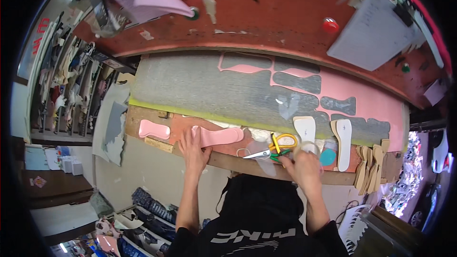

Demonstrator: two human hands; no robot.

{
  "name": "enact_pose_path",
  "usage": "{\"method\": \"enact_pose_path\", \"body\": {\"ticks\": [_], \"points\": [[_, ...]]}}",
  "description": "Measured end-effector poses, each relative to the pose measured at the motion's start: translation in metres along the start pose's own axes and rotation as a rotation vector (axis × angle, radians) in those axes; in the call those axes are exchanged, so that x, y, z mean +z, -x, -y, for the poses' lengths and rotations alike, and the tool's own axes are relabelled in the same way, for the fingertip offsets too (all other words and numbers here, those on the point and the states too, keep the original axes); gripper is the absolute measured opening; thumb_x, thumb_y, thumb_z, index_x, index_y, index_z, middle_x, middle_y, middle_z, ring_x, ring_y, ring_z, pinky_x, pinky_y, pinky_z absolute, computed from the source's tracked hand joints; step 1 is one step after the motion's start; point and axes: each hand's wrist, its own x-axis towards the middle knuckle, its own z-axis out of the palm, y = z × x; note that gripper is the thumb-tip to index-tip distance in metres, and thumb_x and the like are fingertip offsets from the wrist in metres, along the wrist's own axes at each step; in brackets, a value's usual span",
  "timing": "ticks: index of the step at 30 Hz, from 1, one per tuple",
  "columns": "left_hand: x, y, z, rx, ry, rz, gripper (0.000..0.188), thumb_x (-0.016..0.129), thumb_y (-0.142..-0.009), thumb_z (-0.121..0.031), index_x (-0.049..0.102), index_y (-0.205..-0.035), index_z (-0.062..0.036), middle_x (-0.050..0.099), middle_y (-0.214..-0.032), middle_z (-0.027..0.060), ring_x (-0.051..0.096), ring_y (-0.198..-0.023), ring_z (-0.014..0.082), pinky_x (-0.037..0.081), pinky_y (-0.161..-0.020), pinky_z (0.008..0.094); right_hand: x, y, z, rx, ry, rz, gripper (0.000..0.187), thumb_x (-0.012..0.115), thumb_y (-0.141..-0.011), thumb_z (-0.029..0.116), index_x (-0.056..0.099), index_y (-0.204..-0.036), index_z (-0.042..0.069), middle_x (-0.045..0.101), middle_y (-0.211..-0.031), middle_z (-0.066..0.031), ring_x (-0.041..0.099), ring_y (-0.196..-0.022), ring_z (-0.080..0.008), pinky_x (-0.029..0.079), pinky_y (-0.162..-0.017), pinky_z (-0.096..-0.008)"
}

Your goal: The person assembles shoe insoles by applying adhesive tape to pink foam pieces and attaching them to white insole bases. They then mark the white insoles with a yellow pen and bundle the finished components together with a rubber band.

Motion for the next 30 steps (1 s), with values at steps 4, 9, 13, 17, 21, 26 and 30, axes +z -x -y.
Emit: {"method": "enact_pose_path", "body": {"ticks": [4,9,13,17,21,26,30], "points": [[-0.002,-0.027,0.032,0.306,0.153,0.178,0.061,0.077,-0.074,-0.014,0.056,-0.13,-0.0041,0.051,-0.134,0.0186,0.043,-0.131,0.0397,0.03,-0.112,0.0586,-0.024,0.023,0.031,0.138,-0.288,-0.1,0.059,0.069,-0.089,0.018,0.048,-0.138,-0.005,0.067,-0.094,-0.0162,0.067,-0.089,-0.0279,0.052,-0.087,-0.0381],[0.005,-0.044,0.062,0.497,0.369,0.244,0.055,0.076,-0.073,-0.012,0.059,-0.124,-0.003,0.057,-0.123,0.0162,0.052,-0.119,0.0355,0.036,-0.108,0.0524,-0.032,0.042,0.083,0.049,-1.0,-0.134,0.083,0.066,-0.088,0.002,0.021,-0.157,-0.002,0.052,-0.129,-0.0169,0.057,-0.117,-0.0248,0.045,-0.102,-0.0379],[-0.014,-0.058,0.073,0.523,0.4,0.356,0.048,0.073,-0.075,-0.013,0.062,-0.12,-0.0018,0.06,-0.118,0.0159,0.054,-0.116,0.0353,0.04,-0.104,0.0475,-0.012,0.044,0.106,-0.095,-0.872,-0.051,0.093,0.064,-0.086,-0.002,0.006,-0.16,0.001,0.05,-0.134,-0.0189,0.056,-0.123,-0.0267,0.043,-0.107,-0.0398],[-0.006,-0.076,0.081,0.662,0.385,0.398,0.035,0.067,-0.081,-0.012,0.067,-0.114,-0.0004,0.061,-0.115,0.0175,0.057,-0.108,0.0365,0.044,-0.096,0.0458,0.001,0.048,0.131,0.034,-1.109,-0.175,0.095,0.069,-0.085,0.003,0.009,-0.16,0.003,0.05,-0.135,-0.0189,0.056,-0.125,-0.0286,0.042,-0.109,-0.041],[-0.015,-0.087,0.086,0.609,0.594,0.315,0.023,0.059,-0.091,-0.008,0.07,-0.11,0.0,0.063,-0.114,0.016,0.061,-0.104,0.0324,0.048,-0.093,0.0424,0.023,0.057,0.126,-0.03,-0.639,-0.121,0.082,0.074,-0.087,0.013,0.029,-0.155,0.0,0.055,-0.128,-0.019,0.058,-0.119,-0.0265,0.047,-0.101,-0.0378],[-0.051,-0.065,0.069,-0.12,1.662,0.315,0.025,0.05,-0.101,-0.007,0.061,-0.123,-0.0009,0.063,-0.122,0.0106,0.061,-0.114,0.0213,0.049,-0.098,0.0372,0.027,0.049,0.172,0.035,-0.594,0.104,0.071,0.073,-0.088,0.019,0.041,-0.149,0.002,0.063,-0.107,-0.0173,0.061,-0.093,-0.0294,0.048,-0.084,-0.0381],[-0.056,-0.032,0.032,-0.287,2.193,0.316,0.028,0.053,-0.102,-0.009,0.054,-0.13,-0.0027,0.062,-0.124,0.0108,0.061,-0.115,0.0196,0.051,-0.099,0.0392,0.044,0.036,0.182,0.067,-0.581,-0.024,0.061,0.07,-0.091,0.018,0.047,-0.145,0.003,0.062,-0.084,-0.0142,0.061,-0.087,-0.0261,0.047,-0.077,-0.0377]]}}
